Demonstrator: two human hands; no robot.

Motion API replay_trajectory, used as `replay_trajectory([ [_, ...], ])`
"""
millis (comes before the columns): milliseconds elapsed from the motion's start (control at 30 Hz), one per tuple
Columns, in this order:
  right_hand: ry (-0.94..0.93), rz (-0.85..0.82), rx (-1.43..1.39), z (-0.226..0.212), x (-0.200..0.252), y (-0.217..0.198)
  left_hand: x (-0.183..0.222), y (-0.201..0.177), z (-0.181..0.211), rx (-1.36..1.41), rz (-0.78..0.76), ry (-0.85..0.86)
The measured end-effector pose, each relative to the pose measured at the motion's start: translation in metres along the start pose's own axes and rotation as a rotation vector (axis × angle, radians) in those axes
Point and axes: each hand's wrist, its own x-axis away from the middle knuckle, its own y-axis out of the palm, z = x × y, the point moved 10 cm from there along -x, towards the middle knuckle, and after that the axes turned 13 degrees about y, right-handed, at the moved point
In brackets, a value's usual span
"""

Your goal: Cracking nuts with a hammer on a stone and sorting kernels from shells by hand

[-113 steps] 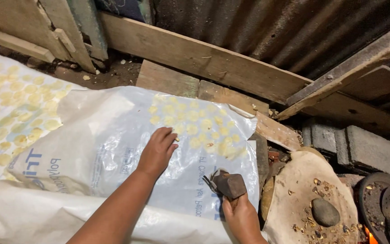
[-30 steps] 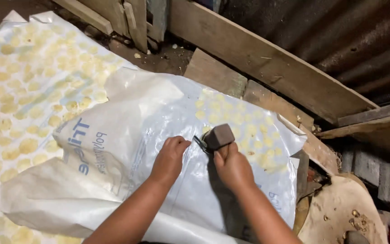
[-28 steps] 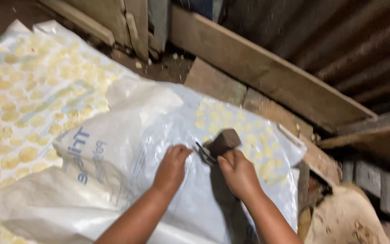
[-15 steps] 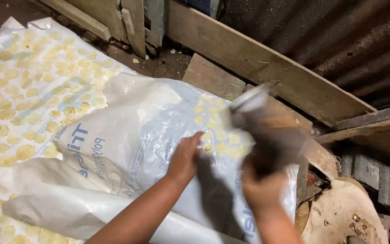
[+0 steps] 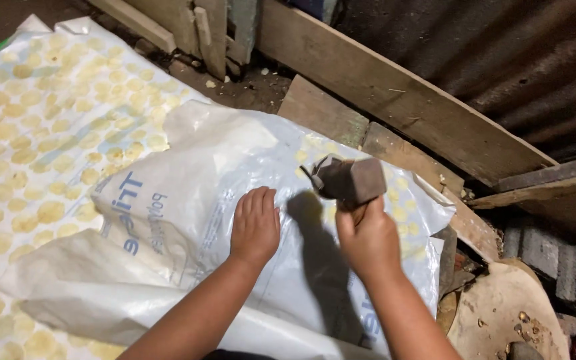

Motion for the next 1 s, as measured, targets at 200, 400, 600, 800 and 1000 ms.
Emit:
replay_trajectory([
  [200,-0.003,-0.162,0.11,0.029,-0.033,0.082,-0.009,0.007,0.0,-0.005,-0.058,-0.014],
  [400,-0.014,-0.223,0.101,0.002,-0.039,0.052,-0.015,0.011,0.0,0.032,-0.183,-0.049],
  [600,-0.06,-0.101,-0.023,0.046,-0.028,0.073,-0.009,0.055,-0.023,-0.131,-0.315,-0.036],
  [800,-0.027,-0.052,-0.04,0.113,0.015,0.067,-0.048,0.092,-0.061,-0.183,-0.363,-0.017],
  [1000,0.041,-0.25,-0.104,0.146,0.022,0.05,-0.077,0.091,-0.081,-0.034,-0.492,-0.14],
])
